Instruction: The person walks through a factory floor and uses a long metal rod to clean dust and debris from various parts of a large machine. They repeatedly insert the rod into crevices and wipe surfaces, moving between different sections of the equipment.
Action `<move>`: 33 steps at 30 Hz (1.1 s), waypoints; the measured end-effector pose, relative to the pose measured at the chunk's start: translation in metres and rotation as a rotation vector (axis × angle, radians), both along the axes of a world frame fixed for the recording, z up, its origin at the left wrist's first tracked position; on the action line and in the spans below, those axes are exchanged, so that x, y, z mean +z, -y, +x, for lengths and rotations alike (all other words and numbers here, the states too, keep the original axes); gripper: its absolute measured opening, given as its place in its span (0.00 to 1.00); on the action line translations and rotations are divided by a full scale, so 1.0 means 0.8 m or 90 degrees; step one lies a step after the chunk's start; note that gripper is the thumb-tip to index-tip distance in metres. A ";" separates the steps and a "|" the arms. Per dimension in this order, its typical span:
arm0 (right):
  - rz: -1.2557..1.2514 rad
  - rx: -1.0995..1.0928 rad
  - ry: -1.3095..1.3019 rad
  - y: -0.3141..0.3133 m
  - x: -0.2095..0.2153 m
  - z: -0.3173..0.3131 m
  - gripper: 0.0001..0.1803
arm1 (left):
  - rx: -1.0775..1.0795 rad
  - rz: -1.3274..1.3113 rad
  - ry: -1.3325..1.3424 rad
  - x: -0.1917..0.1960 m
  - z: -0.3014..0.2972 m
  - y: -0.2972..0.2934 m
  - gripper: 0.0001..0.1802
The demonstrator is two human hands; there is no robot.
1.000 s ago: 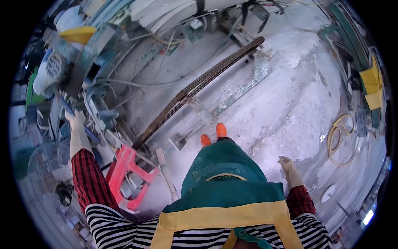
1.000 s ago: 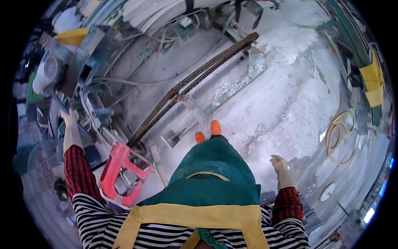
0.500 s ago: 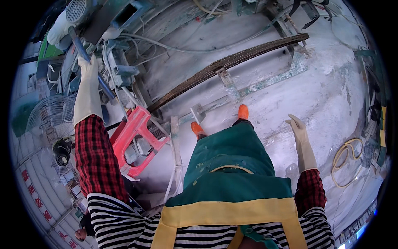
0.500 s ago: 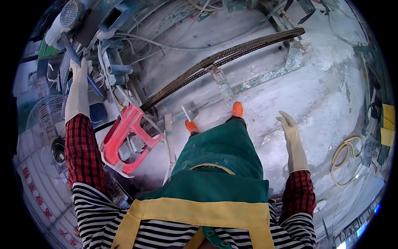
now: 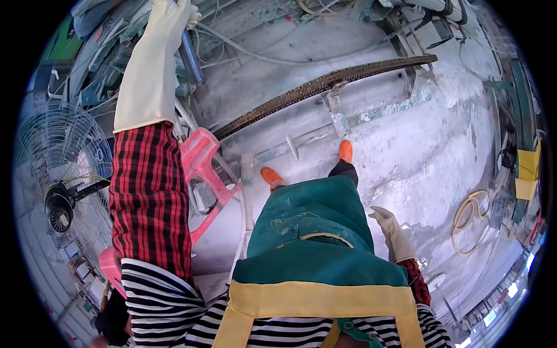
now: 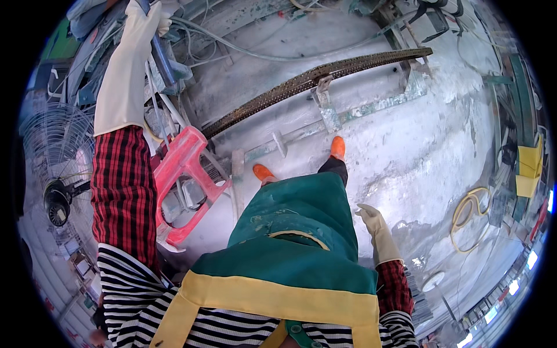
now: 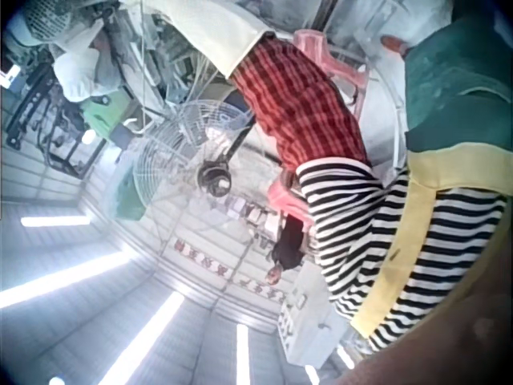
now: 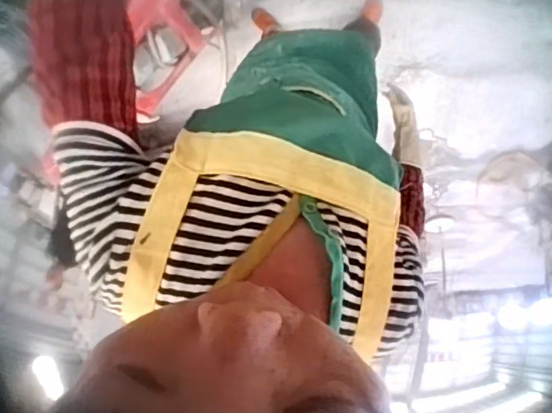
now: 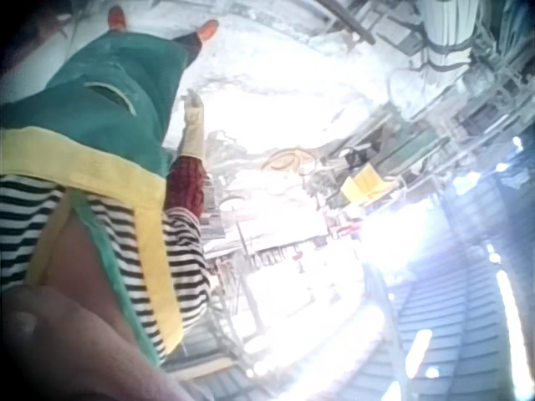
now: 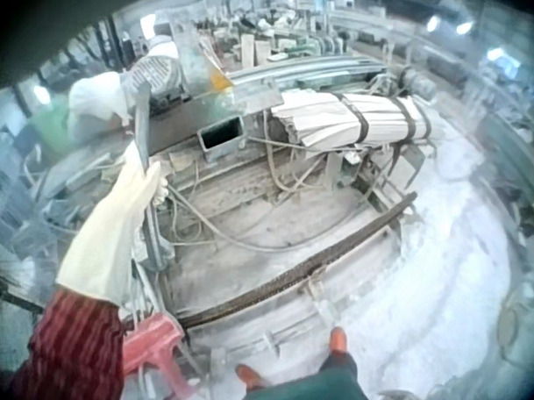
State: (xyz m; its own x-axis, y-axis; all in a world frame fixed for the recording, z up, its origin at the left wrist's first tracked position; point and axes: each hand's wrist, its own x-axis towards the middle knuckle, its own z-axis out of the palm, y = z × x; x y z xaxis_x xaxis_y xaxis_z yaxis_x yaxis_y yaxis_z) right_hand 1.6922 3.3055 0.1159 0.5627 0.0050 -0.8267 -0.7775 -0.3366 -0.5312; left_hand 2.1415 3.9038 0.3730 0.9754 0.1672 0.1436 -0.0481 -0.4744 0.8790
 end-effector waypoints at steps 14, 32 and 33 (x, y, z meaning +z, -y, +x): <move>0.002 -0.033 -0.015 0.169 -0.074 -0.008 0.18 | 0.168 0.153 -0.105 0.030 -0.007 -0.003 0.15; -0.019 -0.088 -0.026 0.388 -0.032 0.153 0.21 | 0.355 0.184 -0.185 0.021 -0.003 -0.010 0.21; -0.008 -0.061 -0.030 0.370 -0.027 0.162 0.21 | 0.373 0.187 -0.187 0.024 -0.003 -0.009 0.21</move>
State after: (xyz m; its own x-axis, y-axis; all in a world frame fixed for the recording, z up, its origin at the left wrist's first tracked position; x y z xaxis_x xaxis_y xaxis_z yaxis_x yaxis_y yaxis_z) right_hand 1.8222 3.0097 0.0947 0.5204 -0.0579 -0.8520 -0.8307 -0.2653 -0.4894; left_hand 2.1390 3.9113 0.3921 0.7425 0.6698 0.0080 0.5061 -0.5689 0.6482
